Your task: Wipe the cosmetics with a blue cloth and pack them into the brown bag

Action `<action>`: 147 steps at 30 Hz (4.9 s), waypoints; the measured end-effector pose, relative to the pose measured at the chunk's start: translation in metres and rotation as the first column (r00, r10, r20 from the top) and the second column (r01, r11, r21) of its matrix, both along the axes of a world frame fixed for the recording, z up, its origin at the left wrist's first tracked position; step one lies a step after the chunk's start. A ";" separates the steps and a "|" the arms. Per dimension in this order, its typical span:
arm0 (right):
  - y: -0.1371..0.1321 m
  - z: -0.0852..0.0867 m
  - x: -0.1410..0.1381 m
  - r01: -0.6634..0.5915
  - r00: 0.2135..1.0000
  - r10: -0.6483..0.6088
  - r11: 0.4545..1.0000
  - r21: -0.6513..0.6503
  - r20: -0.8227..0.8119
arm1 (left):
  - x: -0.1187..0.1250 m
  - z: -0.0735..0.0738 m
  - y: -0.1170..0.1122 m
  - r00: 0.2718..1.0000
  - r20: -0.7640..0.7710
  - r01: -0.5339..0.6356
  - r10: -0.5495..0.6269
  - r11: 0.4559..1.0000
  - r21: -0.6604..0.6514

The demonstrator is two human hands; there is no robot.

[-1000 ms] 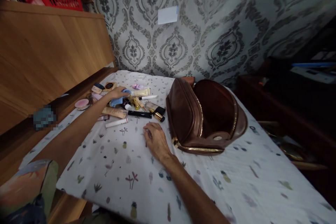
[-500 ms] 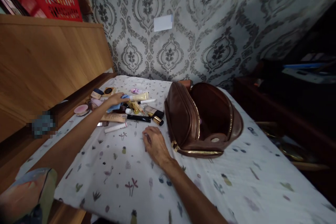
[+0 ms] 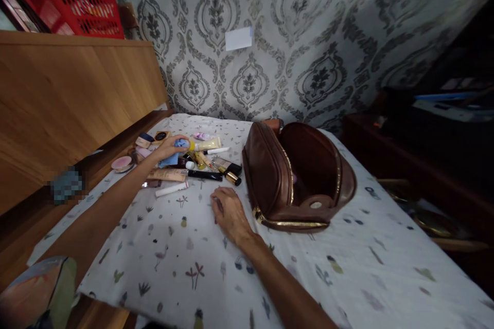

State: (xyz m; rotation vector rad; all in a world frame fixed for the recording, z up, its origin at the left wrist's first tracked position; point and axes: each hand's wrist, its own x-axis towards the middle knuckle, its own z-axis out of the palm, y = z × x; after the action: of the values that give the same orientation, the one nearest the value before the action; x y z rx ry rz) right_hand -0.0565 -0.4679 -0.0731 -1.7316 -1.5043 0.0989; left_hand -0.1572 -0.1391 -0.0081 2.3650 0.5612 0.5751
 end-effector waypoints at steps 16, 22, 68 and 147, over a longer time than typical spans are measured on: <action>0.001 0.006 0.005 -0.018 0.683 0.095 0.993 0.114 -0.724 | -0.021 0.005 -0.155 0.919 0.111 0.394 -0.378 0.886 -0.244; 0.001 0.010 0.007 -0.039 0.535 0.114 0.993 0.110 -0.837 | -0.032 -0.009 -0.168 0.929 0.141 0.371 -0.343 0.860 -0.352; -0.004 0.023 -0.005 -0.076 0.433 0.158 0.987 0.139 -0.888 | -0.031 -0.035 -0.178 0.984 0.131 0.176 -0.120 0.766 -0.618; -0.010 0.035 0.006 -0.092 0.106 0.152 0.985 0.143 -0.983 | -0.042 -0.026 -0.197 0.865 0.394 0.245 -0.312 0.946 0.212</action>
State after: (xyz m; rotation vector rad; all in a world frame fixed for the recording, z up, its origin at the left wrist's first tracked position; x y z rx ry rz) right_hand -0.0502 -0.4780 -0.0385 -0.9457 -0.5082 1.1198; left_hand -0.1988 -0.3364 -0.0339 2.3023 -0.0274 0.9897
